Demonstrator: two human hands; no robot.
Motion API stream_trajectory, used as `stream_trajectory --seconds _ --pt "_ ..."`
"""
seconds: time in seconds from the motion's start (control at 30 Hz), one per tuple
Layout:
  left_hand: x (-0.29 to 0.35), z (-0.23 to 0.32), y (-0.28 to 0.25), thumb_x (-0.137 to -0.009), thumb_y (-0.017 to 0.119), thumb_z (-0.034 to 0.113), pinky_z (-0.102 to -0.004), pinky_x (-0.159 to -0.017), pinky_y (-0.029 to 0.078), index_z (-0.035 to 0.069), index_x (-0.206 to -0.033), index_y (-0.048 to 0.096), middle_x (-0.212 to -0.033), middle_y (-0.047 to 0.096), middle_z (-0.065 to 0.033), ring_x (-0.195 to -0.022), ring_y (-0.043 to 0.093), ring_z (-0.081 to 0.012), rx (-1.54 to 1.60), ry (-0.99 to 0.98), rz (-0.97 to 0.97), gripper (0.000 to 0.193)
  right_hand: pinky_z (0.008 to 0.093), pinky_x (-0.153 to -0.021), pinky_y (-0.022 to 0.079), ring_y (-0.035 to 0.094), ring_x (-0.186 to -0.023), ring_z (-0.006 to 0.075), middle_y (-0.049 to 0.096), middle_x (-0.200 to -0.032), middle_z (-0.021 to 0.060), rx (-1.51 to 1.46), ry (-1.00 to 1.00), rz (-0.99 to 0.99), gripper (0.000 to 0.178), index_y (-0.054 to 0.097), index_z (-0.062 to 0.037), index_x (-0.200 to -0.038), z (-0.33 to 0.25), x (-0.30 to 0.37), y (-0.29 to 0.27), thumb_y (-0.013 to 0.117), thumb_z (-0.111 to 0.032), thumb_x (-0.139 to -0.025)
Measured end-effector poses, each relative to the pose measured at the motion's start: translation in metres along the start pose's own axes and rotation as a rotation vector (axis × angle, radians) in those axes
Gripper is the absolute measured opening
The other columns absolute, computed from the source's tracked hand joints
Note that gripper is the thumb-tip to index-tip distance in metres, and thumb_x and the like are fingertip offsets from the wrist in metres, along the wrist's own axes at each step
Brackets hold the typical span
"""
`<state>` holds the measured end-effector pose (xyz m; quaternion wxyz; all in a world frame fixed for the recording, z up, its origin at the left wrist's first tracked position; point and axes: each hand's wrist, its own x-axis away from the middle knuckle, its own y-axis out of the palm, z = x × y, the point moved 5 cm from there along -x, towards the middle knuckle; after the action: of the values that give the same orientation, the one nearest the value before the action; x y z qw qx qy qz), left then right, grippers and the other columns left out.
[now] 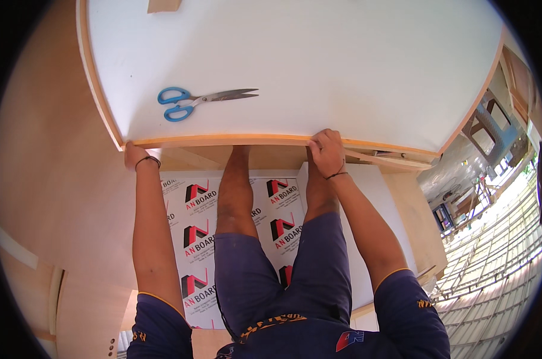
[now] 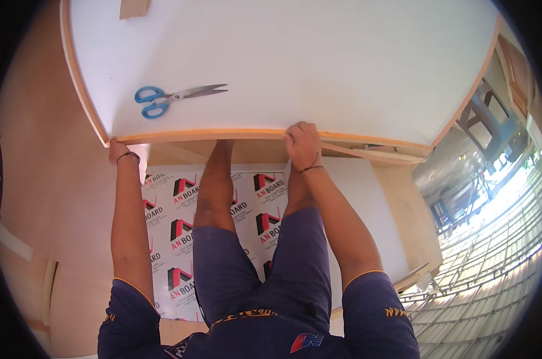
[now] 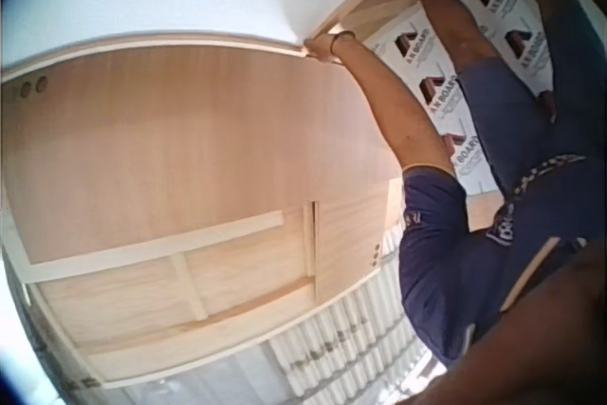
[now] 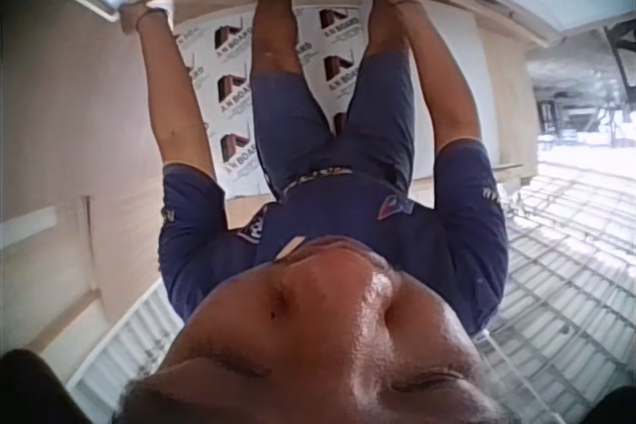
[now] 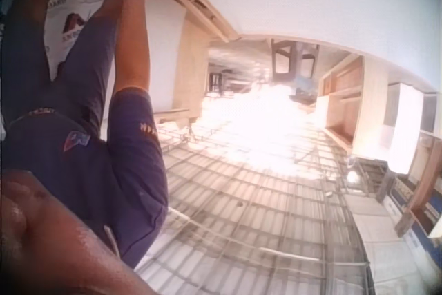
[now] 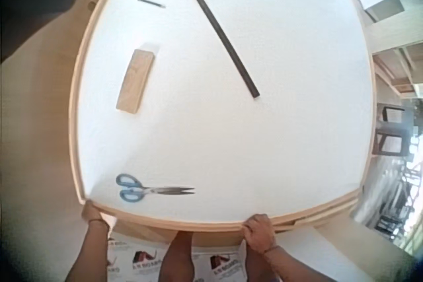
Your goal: The person applies a strip of edge banding to a white furniture panel by hand, using scissors to trim the excess length and a pencil to mark it, and then checks the fit by aligning it against the panel edge.
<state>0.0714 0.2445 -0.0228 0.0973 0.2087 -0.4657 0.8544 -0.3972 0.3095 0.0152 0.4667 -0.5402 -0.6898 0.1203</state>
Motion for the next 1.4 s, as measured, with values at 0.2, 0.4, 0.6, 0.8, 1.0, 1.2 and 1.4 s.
stream_trajectory --seconds 0.2,0.4,0.6,0.8,1.0,1.2,1.4 --pt "-0.048 -0.021 -0.014 -0.082 0.056 0.033 -0.0307 -0.064 0.046 -0.002 -0.099 0.06 -0.101 0.063 -0.01 -0.082 0.062 -0.02 -0.189 0.002 -0.12 0.04 0.041 -0.072 0.043 0.051 -0.08 0.0311 0.054 -0.077 0.0105 -0.021 0.164 -0.03 0.015 0.055 -0.0059 -0.069 0.007 -0.005 -0.004 0.066 -0.016 -0.068" --pt "0.003 -0.014 -0.016 -0.087 0.05 0.049 -0.0334 -0.075 0.044 -0.002 -0.116 0.05 -0.117 0.054 -0.0137 -0.098 0.056 -0.023 -0.281 -0.088 -0.145 0.059 0.0411 -0.073 0.044 0.051 -0.08 0.0308 0.054 -0.077 0.0111 -0.016 0.181 -0.047 0.018 0.055 -0.0063 -0.069 0.013 -0.003 -0.005 0.066 -0.02 -0.069" --pt "0.172 -0.062 0.001 -0.086 0.055 0.035 -0.0503 -0.093 0.033 -0.003 -0.116 0.051 -0.114 0.052 -0.0191 -0.107 0.048 -0.0359 -0.875 1.222 -0.653 0.049 0.039 -0.075 0.045 0.052 -0.086 0.0284 0.055 -0.084 0.0091 0.028 0.18 0.045 0.019 0.057 -0.0071 -0.076 0.014 0.002 -0.007 0.068 -0.022 -0.069" --pt "0.344 -0.11 0.065 -0.081 0.058 0.02 -0.042 -0.084 0.035 0.014 -0.107 0.061 -0.1 0.058 -0.0041 -0.096 0.053 -0.0229 -1.16 1.664 -1.089 0.027 0.0401 -0.082 0.043 0.052 -0.098 0.0258 0.058 -0.095 0.008 -0.002 0.3 -0.012 0.027 0.062 -0.009 -0.088 0.02 0.002 -0.013 0.068 -0.027 -0.069" --pt "0.351 -0.106 0.089 -0.077 0.061 0.013 -0.0374 -0.077 0.038 0.012 -0.092 0.064 -0.091 0.06 -0.0008 -0.087 0.056 -0.0207 -1.183 1.776 -1.288 0.016 0.0382 -0.083 0.041 0.052 -0.099 0.024 0.059 -0.095 0.0077 -0.053 0.331 -0.002 0.022 0.064 -0.0102 -0.088 0.024 -0.001 -0.008 0.065 -0.025 -0.071" --pt "0.349 -0.105 0.107 -0.073 0.065 0.007 -0.035 -0.066 0.046 0.006 -0.081 0.064 -0.081 0.063 -0.0061 -0.07 0.061 -0.0224 -1.264 1.58 -1.436 0.008 0.0374 -0.078 0.04 0.053 -0.096 0.0209 0.06 -0.094 0.0058 -0.032 0.358 0.007 0.015 0.066 -0.0127 -0.086 0.023 -0.003 -0.003 0.055 -0.02 -0.078" --pt "0.355 -0.106 0.115 -0.072 0.069 0.008 -0.031 -0.057 0.05 0.002 -0.078 0.065 -0.077 0.064 -0.0087 -0.061 0.063 -0.0219 -1.321 1.525 -1.488 0.009 0.0408 -0.083 0.039 0.053 -0.096 0.0226 0.06 -0.095 0.0052 -0.18 0.227 0.219 0.014 0.064 -0.0107 -0.083 0.041 0.018 -0.052 0.055 -0.021 -0.078"
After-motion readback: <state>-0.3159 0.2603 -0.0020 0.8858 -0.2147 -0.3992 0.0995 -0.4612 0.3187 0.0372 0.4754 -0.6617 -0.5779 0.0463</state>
